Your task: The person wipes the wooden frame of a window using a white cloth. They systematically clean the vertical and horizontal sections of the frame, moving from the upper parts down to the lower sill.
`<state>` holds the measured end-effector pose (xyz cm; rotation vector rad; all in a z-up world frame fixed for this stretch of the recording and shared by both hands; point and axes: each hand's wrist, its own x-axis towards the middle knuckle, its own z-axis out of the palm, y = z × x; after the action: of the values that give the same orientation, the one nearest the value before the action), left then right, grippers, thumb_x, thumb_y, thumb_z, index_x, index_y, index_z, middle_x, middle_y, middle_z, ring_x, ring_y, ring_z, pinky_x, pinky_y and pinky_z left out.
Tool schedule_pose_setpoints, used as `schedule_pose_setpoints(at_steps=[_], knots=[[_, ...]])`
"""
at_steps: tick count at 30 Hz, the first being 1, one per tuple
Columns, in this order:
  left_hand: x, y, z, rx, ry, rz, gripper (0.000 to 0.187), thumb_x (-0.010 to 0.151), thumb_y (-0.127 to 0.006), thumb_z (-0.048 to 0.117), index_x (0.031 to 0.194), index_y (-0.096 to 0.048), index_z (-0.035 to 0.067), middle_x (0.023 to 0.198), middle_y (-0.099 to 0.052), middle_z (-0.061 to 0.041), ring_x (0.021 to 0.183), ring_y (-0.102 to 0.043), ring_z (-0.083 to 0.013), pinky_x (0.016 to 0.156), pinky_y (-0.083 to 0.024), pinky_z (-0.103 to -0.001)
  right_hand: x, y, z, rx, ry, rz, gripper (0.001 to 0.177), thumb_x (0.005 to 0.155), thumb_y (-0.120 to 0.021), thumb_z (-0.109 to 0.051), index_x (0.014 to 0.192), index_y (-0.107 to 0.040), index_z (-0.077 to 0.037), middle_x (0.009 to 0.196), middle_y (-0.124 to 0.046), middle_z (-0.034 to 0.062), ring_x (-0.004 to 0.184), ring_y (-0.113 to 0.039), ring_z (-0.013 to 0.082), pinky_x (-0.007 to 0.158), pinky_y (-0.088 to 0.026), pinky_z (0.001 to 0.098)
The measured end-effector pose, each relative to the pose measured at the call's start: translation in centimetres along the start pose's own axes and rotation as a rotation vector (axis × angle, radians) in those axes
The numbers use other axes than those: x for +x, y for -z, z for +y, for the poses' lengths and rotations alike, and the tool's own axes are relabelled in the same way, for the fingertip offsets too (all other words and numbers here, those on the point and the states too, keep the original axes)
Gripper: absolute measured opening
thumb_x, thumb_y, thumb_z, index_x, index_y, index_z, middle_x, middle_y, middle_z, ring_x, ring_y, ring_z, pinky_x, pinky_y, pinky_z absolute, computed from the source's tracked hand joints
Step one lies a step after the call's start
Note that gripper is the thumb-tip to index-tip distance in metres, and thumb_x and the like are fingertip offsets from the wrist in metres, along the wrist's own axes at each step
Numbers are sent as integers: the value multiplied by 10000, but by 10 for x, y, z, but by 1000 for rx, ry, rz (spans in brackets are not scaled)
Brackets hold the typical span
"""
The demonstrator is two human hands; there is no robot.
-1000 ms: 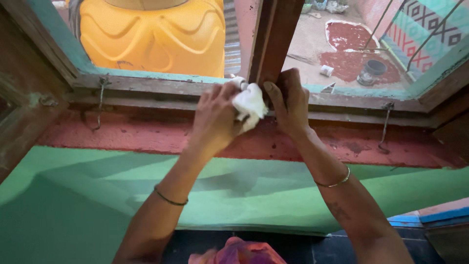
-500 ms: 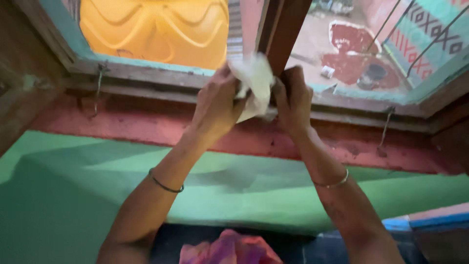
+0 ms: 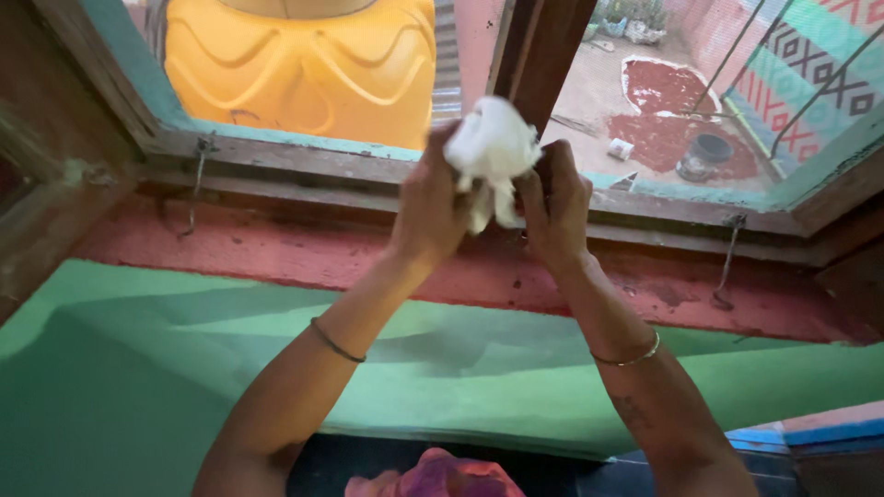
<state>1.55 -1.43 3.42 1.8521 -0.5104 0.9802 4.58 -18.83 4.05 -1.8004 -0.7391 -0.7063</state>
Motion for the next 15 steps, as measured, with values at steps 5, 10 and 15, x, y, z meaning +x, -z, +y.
schedule_pose_setpoints(at_steps=[5,10,15], knots=[[54,17,8,-136,226,254,407,981,-683,109,1318,-474,14,1005,-713,-198,822,-703,-387,776,-539,-452,-1,-1,1,-20,36,19,257,1094,-616,-229,992,-523,-12,749,-621,64,615,-615,130,559,-497,300],[53,2,26,54,-433,191,539,950,-519,-92,1462,-366,-22,1319,-574,-299,1137,-602,-483,1007,-512,-501,0,-1,1,-8,-70,30,242,1071,-614,-215,960,-536,-15,688,-610,53,566,-593,107,524,-495,290],[20,8,-5,177,90,-149,495,985,-645,80,1434,-442,29,1281,-626,-269,1199,-625,-456,992,-517,-487,-3,0,0,30,-112,29,218,1051,-608,-199,954,-554,-12,681,-624,50,561,-602,94,510,-494,280]])
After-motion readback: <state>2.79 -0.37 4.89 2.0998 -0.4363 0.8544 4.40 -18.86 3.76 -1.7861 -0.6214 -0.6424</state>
